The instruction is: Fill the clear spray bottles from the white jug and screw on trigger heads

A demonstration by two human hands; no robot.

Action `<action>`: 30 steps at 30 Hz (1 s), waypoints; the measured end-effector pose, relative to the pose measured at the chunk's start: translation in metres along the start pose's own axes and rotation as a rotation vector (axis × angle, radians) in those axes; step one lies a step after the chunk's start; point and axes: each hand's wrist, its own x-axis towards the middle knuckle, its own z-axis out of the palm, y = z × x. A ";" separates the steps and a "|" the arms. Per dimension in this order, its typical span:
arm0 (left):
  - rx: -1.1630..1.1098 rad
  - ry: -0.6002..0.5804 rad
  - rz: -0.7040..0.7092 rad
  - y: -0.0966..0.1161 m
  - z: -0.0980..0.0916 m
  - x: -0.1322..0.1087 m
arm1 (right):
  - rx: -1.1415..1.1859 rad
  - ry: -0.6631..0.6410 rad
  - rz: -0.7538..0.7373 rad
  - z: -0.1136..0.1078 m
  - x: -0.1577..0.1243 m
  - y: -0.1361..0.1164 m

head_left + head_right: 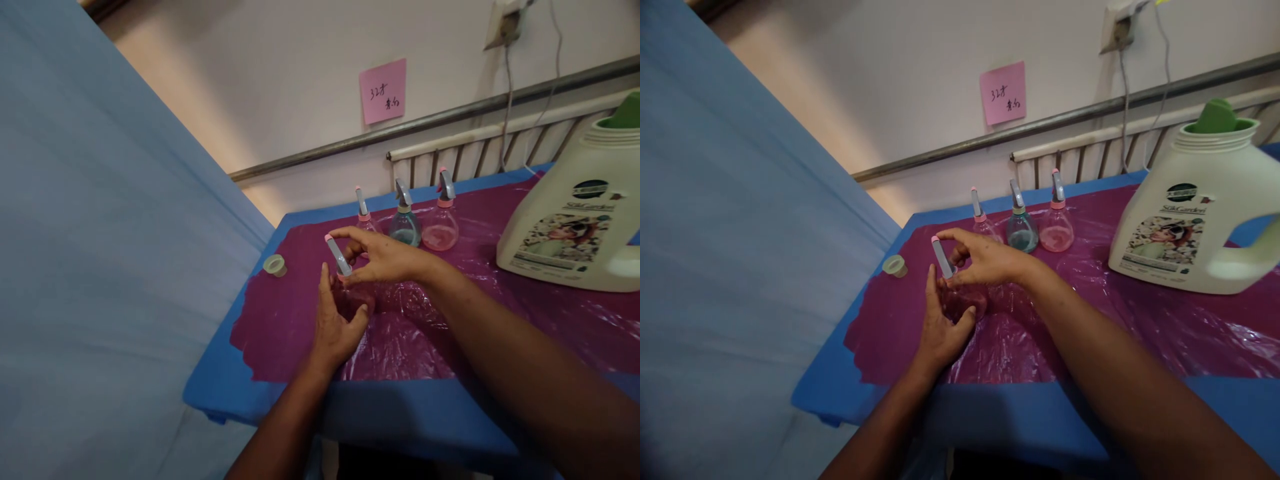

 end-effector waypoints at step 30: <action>0.166 0.214 -0.085 0.004 -0.028 0.018 | -0.613 0.572 -0.119 -0.008 -0.120 0.038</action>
